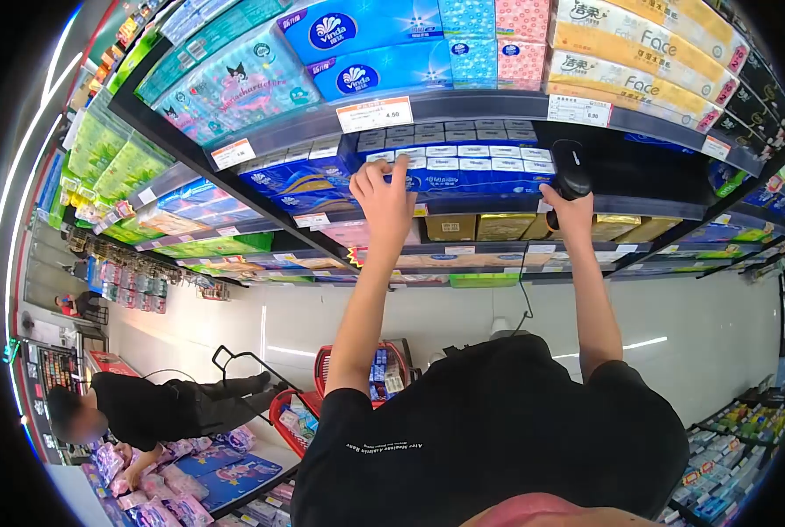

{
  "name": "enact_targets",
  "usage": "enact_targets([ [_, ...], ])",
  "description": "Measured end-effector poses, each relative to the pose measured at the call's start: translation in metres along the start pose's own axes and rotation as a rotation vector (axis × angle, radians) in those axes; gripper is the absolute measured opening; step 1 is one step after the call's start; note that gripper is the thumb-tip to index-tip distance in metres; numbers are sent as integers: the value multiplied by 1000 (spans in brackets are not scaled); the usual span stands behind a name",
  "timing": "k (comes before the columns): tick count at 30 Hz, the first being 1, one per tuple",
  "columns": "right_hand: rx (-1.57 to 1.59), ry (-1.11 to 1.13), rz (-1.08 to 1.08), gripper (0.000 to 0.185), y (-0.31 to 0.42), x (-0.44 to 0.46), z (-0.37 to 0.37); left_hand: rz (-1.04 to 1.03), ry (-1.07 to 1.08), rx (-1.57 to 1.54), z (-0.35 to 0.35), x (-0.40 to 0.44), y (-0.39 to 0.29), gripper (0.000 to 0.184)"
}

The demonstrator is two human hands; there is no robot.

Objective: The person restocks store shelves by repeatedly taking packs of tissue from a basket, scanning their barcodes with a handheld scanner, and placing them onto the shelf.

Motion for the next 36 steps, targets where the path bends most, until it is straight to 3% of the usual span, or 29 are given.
enact_targets([
  [7,-186,-33,29,27,-7,10,-8,109,115,-66,-5,-17,-17,67],
  [10,-170,36,-11,29,-1,8,-21,-65,84,-139,-22,-42,-41,67],
  [16,-120,112,21,31,-13,16,-21,44,125,-236,-33,-30,-49,59],
  [22,-122,137,-35,30,-17,18,-23,19,133,-159,-32,-27,-46,59],
  [26,-90,71,-29,27,-20,14,-18,68,167,-273,-27,-28,-42,61],
  [32,225,2,62,20,7,-26,-5,139,118,-310,1,-19,-50,55],
  [36,176,246,21,22,13,-62,-18,189,98,-327,11,-24,-50,50],
])
Point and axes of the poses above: each hand's wrist, its own x-axis towards the middle knuckle, its own z-axis out of the back of the hand, y = z × x, the point moved 9 cm from there along x, towards the middle knuckle, and after that the axes turned 2 degrees about z, right-handed, at the moved point
